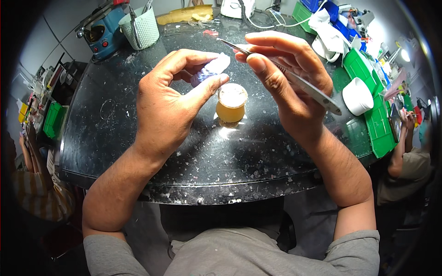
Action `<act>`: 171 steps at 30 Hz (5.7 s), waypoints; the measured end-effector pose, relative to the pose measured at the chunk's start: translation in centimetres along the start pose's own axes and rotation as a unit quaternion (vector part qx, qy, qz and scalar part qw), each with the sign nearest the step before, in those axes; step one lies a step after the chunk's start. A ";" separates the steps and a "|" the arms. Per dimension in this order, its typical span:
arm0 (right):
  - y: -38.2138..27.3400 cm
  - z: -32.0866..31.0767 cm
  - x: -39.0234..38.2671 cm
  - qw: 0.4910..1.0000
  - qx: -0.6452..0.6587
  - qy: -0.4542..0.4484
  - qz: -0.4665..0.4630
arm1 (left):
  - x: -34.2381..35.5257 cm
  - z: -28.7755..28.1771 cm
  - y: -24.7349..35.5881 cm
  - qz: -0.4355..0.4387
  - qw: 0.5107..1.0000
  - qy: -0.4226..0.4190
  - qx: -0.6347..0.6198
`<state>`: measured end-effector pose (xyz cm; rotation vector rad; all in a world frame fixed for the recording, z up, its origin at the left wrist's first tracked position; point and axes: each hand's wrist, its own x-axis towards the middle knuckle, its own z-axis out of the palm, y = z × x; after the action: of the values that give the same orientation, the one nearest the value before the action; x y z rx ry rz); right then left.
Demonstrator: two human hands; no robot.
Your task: Manually adjusting and detailing a blue dental impression or prosthetic using a small metal tool.
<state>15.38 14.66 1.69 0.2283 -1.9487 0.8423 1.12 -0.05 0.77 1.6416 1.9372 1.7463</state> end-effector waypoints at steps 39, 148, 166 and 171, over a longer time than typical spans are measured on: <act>0.4 0.6 0.1 0.993 0.022 0.069 -0.093 | -0.1 0.0 -0.4 0.082 0.975 0.021 -0.203; -0.3 1.5 -0.3 0.991 -0.019 0.022 -0.131 | 0.0 0.0 0.0 0.002 0.956 -0.008 -0.292; -0.1 1.5 0.0 0.992 -0.005 0.028 -0.124 | 0.2 -0.2 0.4 0.048 0.972 0.022 -0.229; -0.3 1.5 0.0 0.993 -0.009 0.017 -0.117 | 0.0 -0.3 0.3 0.053 0.973 0.021 -0.223</act>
<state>14.47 13.48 1.40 0.4196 -1.8543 0.6705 1.09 -0.31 1.06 1.5718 1.3481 2.0750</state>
